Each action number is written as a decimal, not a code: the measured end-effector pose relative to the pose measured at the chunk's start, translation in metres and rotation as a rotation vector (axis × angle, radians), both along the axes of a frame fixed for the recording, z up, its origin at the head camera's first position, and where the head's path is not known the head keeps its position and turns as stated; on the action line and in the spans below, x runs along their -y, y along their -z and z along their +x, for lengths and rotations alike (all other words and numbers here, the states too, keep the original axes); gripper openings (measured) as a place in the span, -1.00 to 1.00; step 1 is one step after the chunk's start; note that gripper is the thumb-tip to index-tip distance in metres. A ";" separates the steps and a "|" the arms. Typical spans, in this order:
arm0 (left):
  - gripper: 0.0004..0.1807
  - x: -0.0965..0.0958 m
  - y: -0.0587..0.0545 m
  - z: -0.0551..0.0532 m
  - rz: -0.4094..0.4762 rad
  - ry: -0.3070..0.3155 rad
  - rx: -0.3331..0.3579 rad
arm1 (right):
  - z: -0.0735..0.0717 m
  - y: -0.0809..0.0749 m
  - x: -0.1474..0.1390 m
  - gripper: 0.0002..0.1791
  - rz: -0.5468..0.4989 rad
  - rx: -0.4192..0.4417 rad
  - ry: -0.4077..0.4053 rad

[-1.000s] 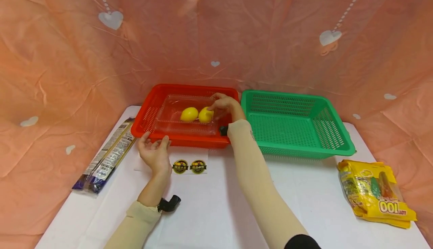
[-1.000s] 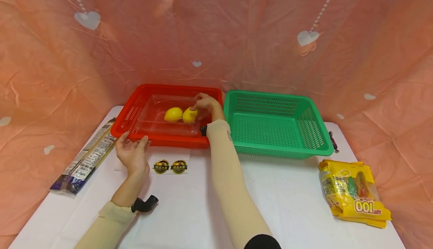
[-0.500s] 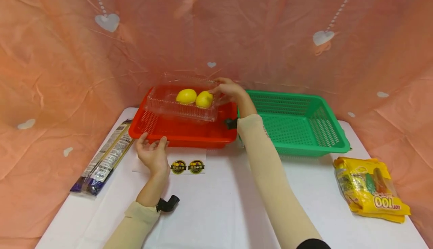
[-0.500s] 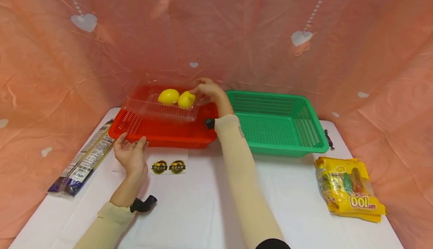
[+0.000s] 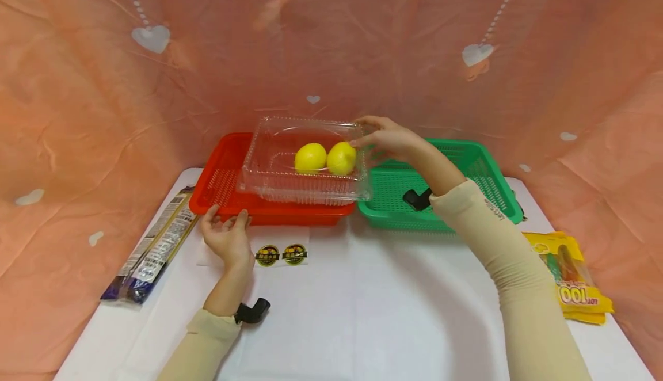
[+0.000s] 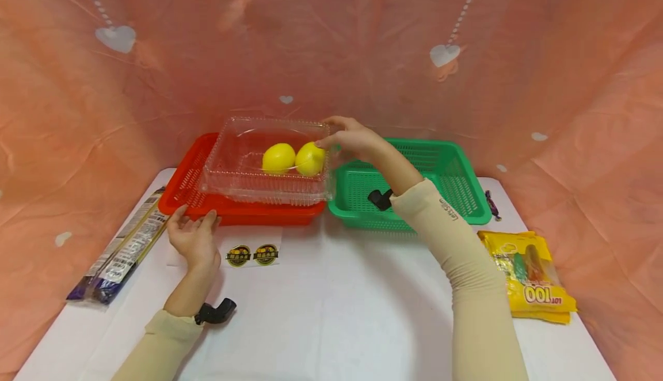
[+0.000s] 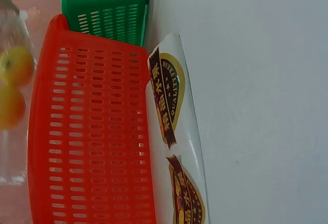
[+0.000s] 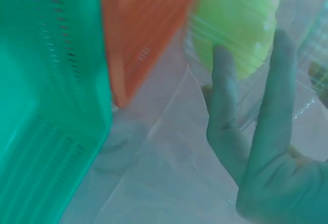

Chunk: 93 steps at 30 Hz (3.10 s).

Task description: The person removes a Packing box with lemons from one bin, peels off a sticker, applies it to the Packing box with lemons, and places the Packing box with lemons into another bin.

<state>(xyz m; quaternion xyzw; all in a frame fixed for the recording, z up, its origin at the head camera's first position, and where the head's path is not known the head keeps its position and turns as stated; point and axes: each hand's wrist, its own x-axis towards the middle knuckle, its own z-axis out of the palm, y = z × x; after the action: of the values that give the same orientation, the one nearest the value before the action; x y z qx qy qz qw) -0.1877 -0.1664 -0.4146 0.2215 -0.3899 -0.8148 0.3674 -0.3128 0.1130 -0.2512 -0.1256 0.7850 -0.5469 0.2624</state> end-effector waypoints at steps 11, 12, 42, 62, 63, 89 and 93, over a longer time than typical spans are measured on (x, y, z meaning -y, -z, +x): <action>-0.41 0.006 0.001 -0.004 -0.021 -0.026 0.014 | 0.062 0.012 -0.042 -0.27 0.062 -0.043 -0.109; -0.40 0.006 0.000 -0.005 -0.009 -0.023 0.007 | 0.068 0.014 -0.046 -0.28 0.056 -0.046 -0.110; -0.38 0.007 -0.004 -0.010 0.012 -0.005 -0.016 | 0.137 0.130 -0.110 -0.22 -0.003 -0.054 -0.043; -0.37 0.008 -0.002 -0.010 0.022 -0.009 -0.010 | 0.129 0.148 -0.122 -0.21 0.015 -0.049 -0.051; -0.37 0.008 -0.002 -0.010 0.024 -0.008 -0.010 | 0.128 0.147 -0.122 -0.21 0.019 -0.052 -0.054; -0.42 0.011 -0.002 -0.006 0.005 0.036 0.031 | 0.136 0.153 -0.130 -0.25 -0.006 -0.046 0.046; -0.55 0.024 -0.005 0.006 -0.059 0.030 0.094 | 0.138 0.153 -0.131 -0.25 -0.004 -0.056 0.064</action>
<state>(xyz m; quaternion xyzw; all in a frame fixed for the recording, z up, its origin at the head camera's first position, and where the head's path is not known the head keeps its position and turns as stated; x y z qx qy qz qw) -0.1817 -0.1905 -0.4097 0.2429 -0.4336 -0.7971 0.3429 -0.1743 0.2436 -0.4043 -0.1161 0.7946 -0.5529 0.2226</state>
